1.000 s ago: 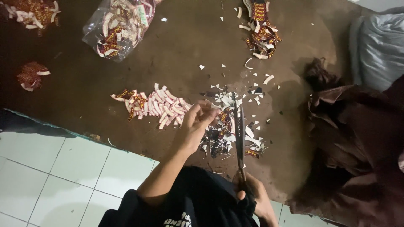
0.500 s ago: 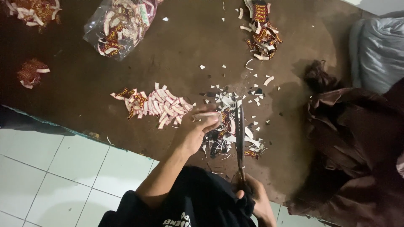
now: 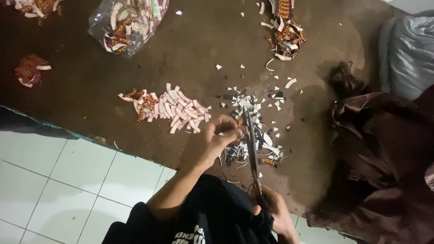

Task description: Cutting fabric scraps into smaller pieces using a pair of scissors on a work table.

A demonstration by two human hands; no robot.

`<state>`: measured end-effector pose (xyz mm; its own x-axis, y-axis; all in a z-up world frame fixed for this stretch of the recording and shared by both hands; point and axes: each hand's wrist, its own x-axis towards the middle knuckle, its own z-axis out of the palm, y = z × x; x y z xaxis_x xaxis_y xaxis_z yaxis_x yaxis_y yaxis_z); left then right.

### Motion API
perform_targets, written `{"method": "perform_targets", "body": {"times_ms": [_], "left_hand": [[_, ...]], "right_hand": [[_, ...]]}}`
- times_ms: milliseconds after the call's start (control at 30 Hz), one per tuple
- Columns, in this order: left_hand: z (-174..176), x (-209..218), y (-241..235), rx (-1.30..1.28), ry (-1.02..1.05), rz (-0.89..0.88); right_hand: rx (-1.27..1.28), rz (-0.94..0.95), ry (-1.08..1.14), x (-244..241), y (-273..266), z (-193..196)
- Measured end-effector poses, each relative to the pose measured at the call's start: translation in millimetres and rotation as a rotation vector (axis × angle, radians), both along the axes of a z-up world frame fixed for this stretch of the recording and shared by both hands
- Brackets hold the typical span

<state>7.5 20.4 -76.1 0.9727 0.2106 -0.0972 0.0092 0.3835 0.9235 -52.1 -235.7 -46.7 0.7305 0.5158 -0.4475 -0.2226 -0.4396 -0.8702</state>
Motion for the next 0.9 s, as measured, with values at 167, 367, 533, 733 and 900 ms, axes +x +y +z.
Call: {"method": "perform_targets", "body": {"times_ms": [167,367,533,733,900], "left_hand": [[19,-2,4,0.205,-0.016,-0.046],[44,-6,13,0.289,0.13,-0.063],[36,-6,13,0.241,0.084,-0.117],[31,-6,9,0.26,0.053,-0.129],[45,-9,13,0.336,0.045,-0.178]], "right_hand": [[0.003,-0.031,-0.004,5,6,13],[0.014,0.024,0.061,7,-7,0],[-0.048,0.087,0.053,4,-14,-4],[-0.026,0.072,0.045,8,-13,0],[-0.088,0.079,0.006,9,-15,-2]]}}
